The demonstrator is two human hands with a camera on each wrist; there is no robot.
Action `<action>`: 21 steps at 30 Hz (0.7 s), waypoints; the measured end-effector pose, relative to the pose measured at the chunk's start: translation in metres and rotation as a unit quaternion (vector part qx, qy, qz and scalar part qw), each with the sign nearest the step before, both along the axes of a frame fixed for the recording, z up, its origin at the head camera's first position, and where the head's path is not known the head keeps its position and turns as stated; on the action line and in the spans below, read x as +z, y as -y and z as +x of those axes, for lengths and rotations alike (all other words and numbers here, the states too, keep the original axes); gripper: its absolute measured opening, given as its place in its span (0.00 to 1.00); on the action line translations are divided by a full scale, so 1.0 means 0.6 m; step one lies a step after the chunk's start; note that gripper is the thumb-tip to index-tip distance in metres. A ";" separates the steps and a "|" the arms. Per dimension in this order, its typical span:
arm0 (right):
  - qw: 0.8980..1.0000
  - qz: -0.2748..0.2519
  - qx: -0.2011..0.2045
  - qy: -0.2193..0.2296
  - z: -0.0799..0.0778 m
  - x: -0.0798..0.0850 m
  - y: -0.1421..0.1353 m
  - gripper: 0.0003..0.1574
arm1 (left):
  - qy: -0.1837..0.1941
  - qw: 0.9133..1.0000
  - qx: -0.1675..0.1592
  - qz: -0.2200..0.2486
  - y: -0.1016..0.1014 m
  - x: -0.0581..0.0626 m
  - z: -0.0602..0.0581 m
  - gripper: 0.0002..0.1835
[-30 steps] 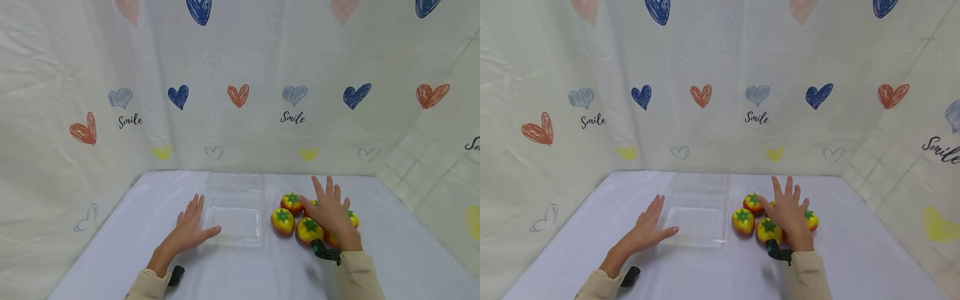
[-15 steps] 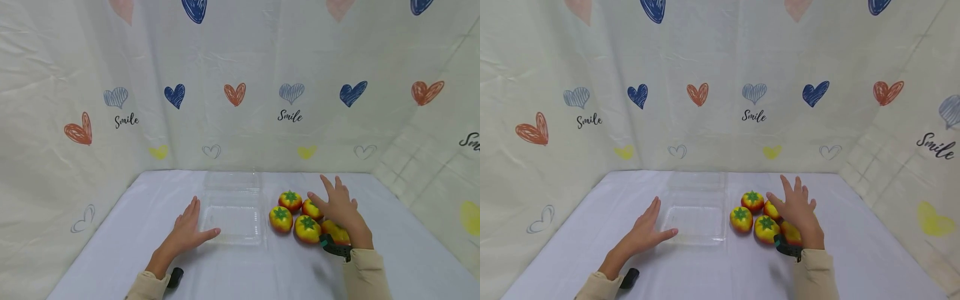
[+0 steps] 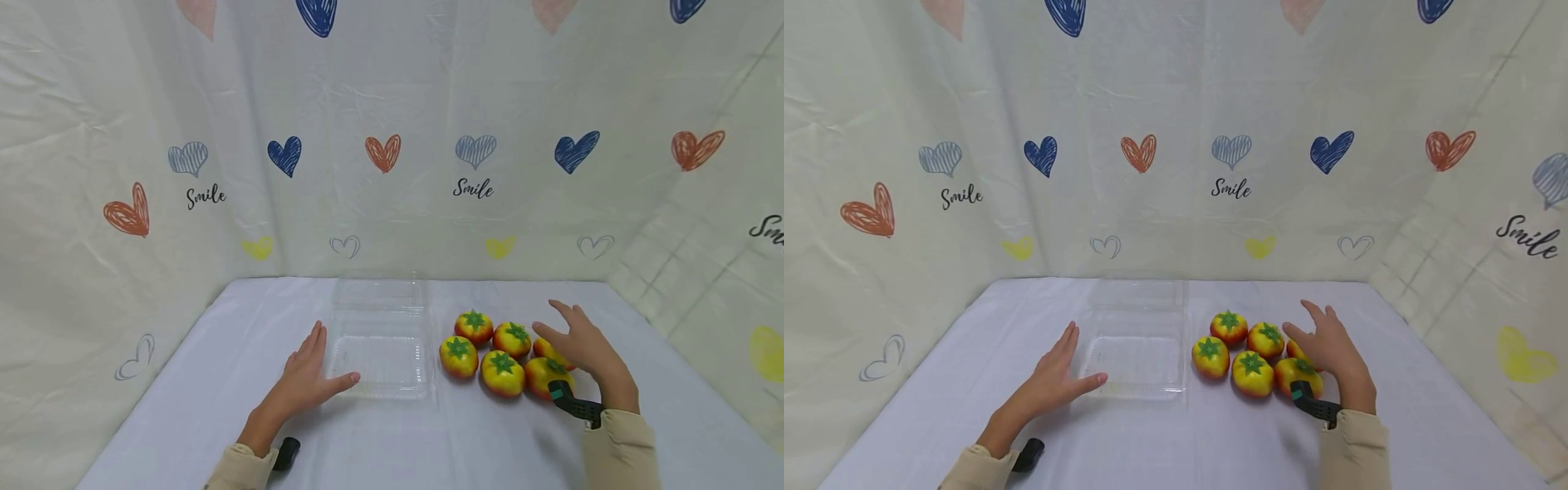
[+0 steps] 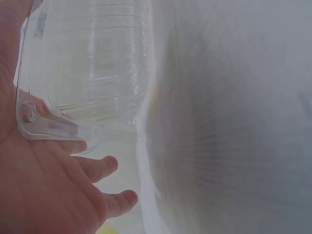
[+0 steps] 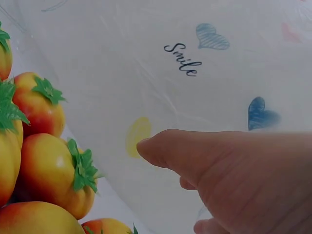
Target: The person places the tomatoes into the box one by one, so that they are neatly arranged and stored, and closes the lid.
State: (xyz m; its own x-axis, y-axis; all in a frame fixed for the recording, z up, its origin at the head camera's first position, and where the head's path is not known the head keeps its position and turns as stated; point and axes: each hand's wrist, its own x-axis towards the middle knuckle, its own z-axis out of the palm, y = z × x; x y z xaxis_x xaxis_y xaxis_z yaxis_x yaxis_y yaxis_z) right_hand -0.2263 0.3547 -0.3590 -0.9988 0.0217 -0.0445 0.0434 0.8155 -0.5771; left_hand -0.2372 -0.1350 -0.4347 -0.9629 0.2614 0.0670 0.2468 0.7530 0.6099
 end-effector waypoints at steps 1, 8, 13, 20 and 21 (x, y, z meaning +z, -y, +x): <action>1.000 -0.006 0.000 0.005 0.001 -0.002 -0.004 0.57 | 0.001 1.000 0.000 0.000 0.000 0.000 0.001 0.68; 0.999 -0.027 0.007 0.040 0.002 -0.017 -0.017 0.51 | 0.004 1.000 0.001 -0.003 0.001 -0.001 0.002 0.68; 0.998 -0.014 0.008 0.056 -0.007 -0.025 -0.018 0.48 | 0.001 1.000 -0.001 -0.002 0.002 -0.006 -0.002 0.68; 0.998 -0.016 0.011 0.060 -0.008 -0.025 -0.015 0.49 | 0.001 1.000 -0.004 -0.001 0.002 -0.009 -0.008 0.68; 0.998 -0.018 0.012 0.061 -0.008 -0.025 -0.015 0.49 | 0.003 1.000 -0.004 -0.003 0.002 -0.009 -0.008 0.68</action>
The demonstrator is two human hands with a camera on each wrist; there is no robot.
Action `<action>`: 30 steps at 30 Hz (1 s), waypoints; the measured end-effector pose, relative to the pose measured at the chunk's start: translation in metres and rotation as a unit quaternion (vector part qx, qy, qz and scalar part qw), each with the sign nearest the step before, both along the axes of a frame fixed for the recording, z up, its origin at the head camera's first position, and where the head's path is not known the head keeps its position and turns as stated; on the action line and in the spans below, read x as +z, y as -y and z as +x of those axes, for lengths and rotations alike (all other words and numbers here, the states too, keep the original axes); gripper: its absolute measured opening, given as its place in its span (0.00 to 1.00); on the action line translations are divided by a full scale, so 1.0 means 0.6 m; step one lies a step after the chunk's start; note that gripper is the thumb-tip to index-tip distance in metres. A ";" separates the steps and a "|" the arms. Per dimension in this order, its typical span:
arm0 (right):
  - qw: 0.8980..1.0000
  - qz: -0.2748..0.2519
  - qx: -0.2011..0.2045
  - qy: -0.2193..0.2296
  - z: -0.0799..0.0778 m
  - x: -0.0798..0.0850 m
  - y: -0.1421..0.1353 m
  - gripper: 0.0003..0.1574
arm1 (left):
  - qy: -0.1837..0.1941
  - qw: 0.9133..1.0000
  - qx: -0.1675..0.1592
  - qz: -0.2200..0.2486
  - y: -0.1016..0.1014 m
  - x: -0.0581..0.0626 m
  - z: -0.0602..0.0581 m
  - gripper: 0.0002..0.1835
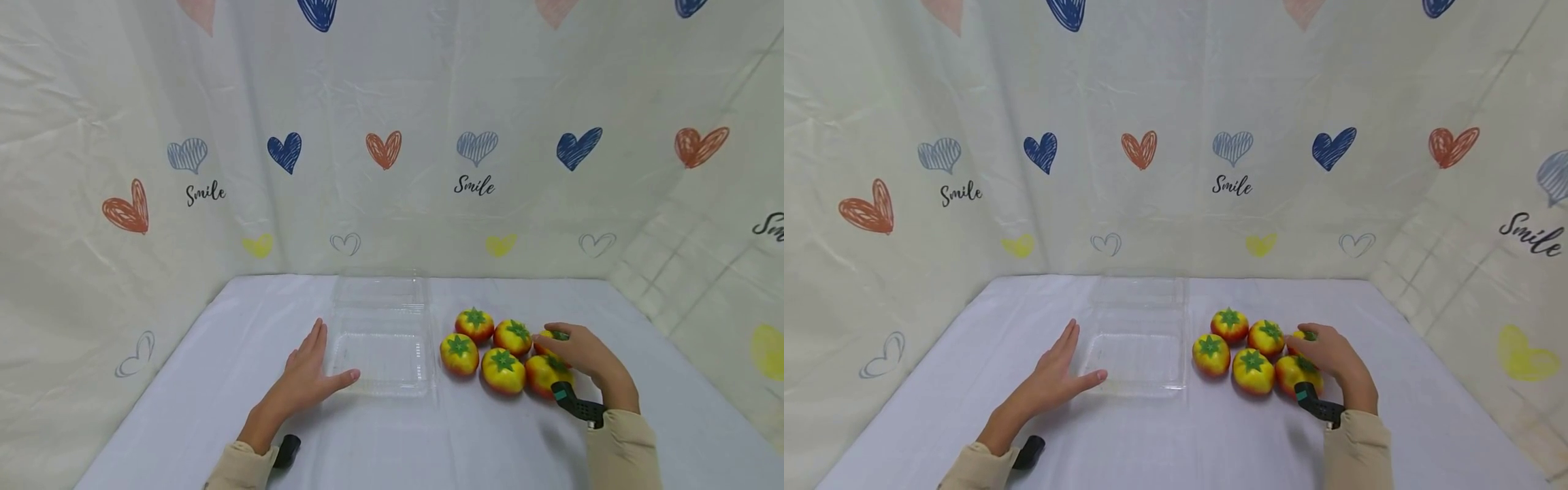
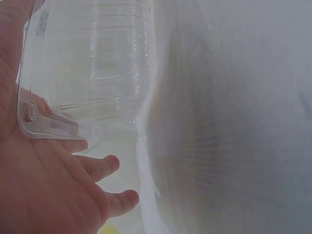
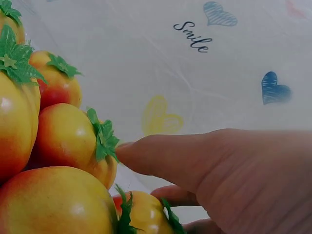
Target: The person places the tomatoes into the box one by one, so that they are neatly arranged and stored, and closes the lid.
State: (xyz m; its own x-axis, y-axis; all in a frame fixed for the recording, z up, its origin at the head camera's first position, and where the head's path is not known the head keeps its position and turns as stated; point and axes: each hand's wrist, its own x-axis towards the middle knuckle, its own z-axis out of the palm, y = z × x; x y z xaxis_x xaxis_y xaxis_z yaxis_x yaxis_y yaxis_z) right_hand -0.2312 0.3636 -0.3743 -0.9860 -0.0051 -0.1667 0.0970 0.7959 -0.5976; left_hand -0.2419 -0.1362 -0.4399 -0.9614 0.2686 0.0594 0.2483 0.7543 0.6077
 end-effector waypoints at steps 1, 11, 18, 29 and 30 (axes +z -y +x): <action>1.000 -0.002 0.000 0.001 0.000 0.000 0.000 0.49 | 0.002 1.000 0.000 0.001 0.000 0.000 0.000 0.69; 0.999 -0.030 -0.031 0.004 -0.004 -0.013 -0.007 0.46 | 0.007 1.000 -0.001 0.005 0.002 0.001 0.001 0.70; 0.998 -0.033 -0.051 -0.007 -0.005 -0.020 -0.014 0.44 | 0.004 1.000 -0.003 0.009 0.003 -0.001 0.001 0.70; 0.989 -0.071 -0.125 -0.040 -0.007 -0.014 -0.011 0.52 | 0.002 1.000 -0.003 0.014 0.001 0.000 0.002 0.70; 0.988 -0.077 -0.129 -0.045 -0.007 -0.013 -0.010 0.53 | 0.002 1.000 -0.003 0.012 0.001 0.000 0.002 0.70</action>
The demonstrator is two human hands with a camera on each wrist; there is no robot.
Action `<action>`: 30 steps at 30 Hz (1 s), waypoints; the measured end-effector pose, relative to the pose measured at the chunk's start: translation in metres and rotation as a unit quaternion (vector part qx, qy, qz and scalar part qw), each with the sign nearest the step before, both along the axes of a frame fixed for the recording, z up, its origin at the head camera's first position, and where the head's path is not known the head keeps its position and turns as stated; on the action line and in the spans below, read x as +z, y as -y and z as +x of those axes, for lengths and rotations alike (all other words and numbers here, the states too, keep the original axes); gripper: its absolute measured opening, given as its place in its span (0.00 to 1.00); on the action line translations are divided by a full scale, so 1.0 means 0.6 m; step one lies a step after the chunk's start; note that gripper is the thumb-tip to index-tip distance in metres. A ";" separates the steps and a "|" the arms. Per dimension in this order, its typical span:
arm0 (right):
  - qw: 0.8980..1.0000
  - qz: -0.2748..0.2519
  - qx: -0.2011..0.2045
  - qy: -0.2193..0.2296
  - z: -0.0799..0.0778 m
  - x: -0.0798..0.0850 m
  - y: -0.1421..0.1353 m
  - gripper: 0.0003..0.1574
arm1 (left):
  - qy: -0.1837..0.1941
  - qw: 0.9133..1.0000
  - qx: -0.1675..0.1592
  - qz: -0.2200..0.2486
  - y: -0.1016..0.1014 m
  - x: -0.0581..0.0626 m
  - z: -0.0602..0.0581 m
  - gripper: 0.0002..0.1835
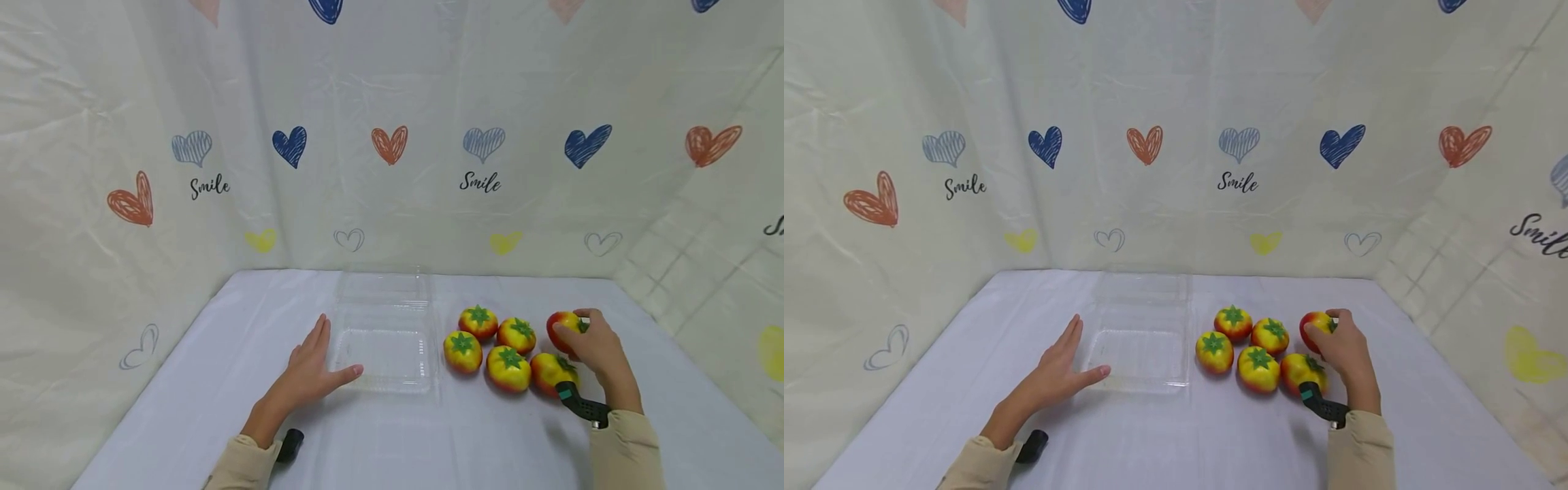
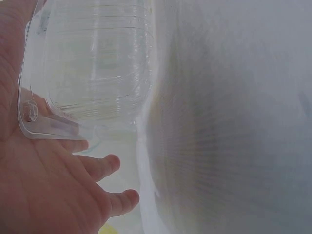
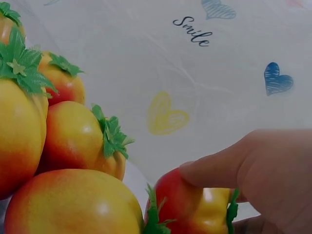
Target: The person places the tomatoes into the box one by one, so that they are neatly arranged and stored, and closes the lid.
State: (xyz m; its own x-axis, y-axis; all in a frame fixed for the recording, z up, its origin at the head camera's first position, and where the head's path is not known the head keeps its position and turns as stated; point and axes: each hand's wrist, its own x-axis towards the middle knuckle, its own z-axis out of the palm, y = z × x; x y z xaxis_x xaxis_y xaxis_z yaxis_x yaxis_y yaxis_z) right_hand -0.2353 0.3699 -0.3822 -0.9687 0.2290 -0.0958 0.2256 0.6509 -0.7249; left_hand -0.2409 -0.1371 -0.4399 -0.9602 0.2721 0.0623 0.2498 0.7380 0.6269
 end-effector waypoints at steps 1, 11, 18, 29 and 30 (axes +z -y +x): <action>1.000 -0.006 -0.003 -0.005 0.000 0.001 0.001 0.53 | 0.000 1.000 0.000 0.000 0.000 0.000 0.000 0.70; 0.997 -0.022 -0.026 -0.067 -0.003 0.019 0.034 0.56 | 0.007 1.000 0.002 0.000 0.002 -0.002 -0.002 0.71; 0.995 -0.014 -0.012 -0.099 -0.007 0.040 0.071 0.55 | 0.018 1.000 0.009 0.009 0.000 0.002 0.000 0.70; 0.989 0.002 0.016 -0.144 -0.009 0.047 0.109 0.54 | 0.024 1.000 0.013 0.011 -0.003 -0.001 -0.004 0.69; 0.989 0.002 0.018 -0.145 -0.009 0.048 0.112 0.54 | 0.023 1.000 0.013 0.013 -0.003 -0.001 -0.004 0.70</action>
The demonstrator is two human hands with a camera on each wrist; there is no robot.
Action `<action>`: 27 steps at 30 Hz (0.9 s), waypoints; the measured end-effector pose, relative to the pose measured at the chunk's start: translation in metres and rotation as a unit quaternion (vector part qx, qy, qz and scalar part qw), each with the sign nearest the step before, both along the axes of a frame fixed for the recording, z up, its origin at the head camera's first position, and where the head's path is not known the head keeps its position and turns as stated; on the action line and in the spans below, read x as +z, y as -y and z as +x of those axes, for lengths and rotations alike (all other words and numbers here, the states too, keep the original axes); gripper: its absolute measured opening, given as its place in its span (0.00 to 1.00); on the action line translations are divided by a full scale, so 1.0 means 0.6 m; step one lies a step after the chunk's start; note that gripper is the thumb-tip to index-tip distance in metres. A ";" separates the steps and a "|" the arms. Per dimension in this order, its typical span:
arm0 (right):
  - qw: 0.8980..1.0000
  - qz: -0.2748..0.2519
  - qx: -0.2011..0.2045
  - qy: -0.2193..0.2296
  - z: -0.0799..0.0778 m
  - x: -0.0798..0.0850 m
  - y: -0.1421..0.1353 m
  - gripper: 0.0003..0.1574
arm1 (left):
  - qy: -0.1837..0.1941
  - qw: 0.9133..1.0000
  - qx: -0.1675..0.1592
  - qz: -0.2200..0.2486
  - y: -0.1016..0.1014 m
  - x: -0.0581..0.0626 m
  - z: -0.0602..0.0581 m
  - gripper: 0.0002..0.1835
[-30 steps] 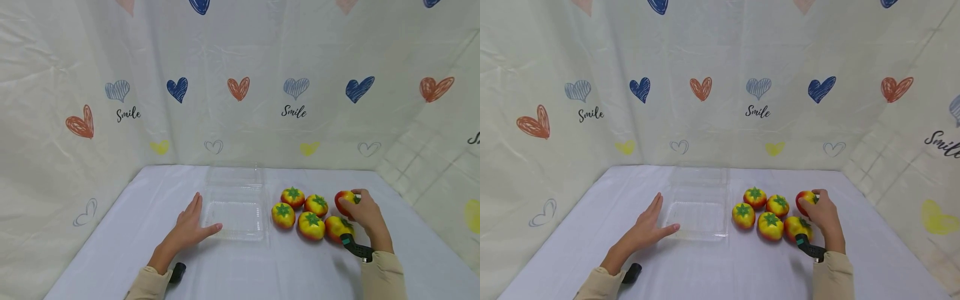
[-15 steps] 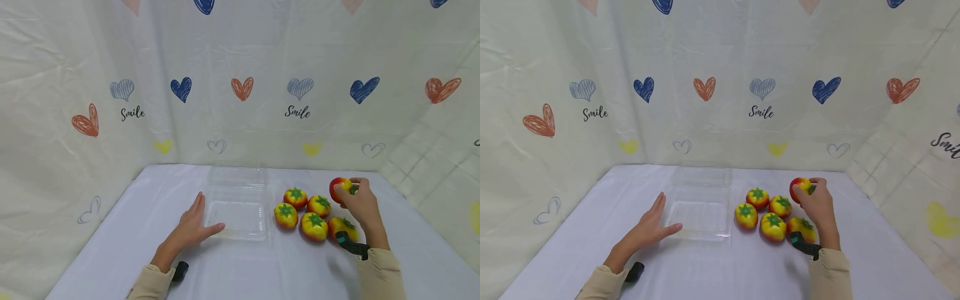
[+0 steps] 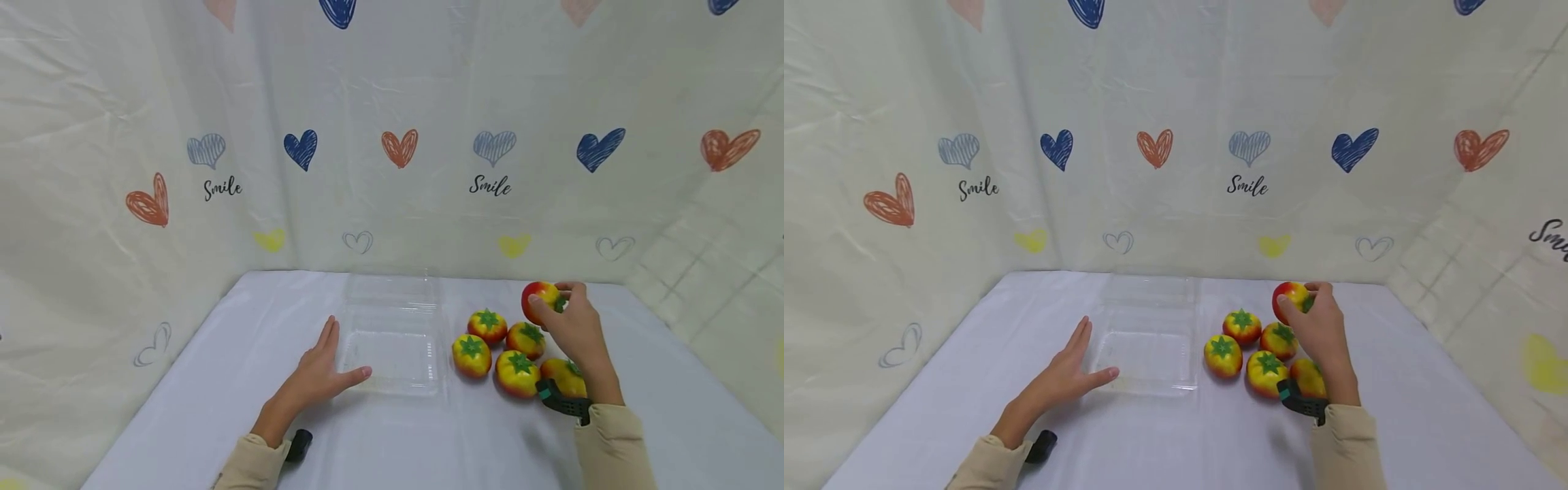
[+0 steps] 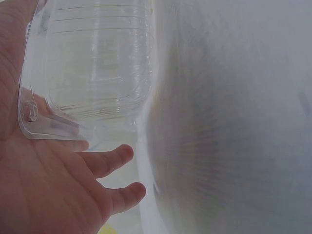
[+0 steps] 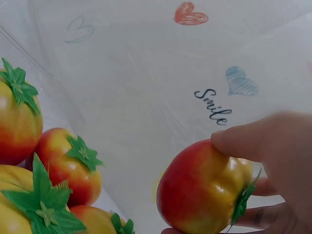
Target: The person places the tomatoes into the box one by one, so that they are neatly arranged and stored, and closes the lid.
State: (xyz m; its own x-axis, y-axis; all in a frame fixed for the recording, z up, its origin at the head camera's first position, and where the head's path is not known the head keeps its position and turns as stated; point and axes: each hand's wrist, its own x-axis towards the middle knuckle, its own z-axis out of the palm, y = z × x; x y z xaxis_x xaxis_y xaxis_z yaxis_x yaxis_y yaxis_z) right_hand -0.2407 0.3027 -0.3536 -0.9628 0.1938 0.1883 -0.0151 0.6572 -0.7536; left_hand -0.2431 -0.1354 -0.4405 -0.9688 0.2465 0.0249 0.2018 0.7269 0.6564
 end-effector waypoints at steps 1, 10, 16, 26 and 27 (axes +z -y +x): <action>1.000 0.001 0.002 0.000 0.000 0.001 0.003 0.53 | -0.001 1.000 0.001 0.002 0.000 0.000 0.000 0.70; 1.000 0.015 0.018 0.002 -0.005 0.007 0.027 0.53 | -0.005 1.000 -0.002 0.007 -0.004 0.000 0.002 0.69; 0.999 0.017 0.036 0.008 -0.007 0.008 0.049 0.53 | -0.009 1.000 -0.001 0.002 -0.005 -0.003 0.000 0.69; 0.997 0.017 0.069 -0.009 -0.016 0.006 0.096 0.50 | -0.008 1.000 0.004 -0.001 -0.003 0.000 0.004 0.68; 0.997 0.018 0.074 -0.011 -0.018 0.005 0.102 0.50 | -0.008 1.000 0.005 0.001 -0.002 -0.001 0.004 0.68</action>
State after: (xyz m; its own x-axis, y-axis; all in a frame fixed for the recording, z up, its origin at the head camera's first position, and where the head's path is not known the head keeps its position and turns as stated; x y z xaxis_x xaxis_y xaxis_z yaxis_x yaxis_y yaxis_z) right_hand -0.2513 0.2414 -0.3503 -0.9761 0.0429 0.2131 -0.1295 0.6726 -0.7286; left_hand -0.2408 -0.1342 -0.4410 -0.9706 0.2373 0.0405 0.2052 0.7278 0.6544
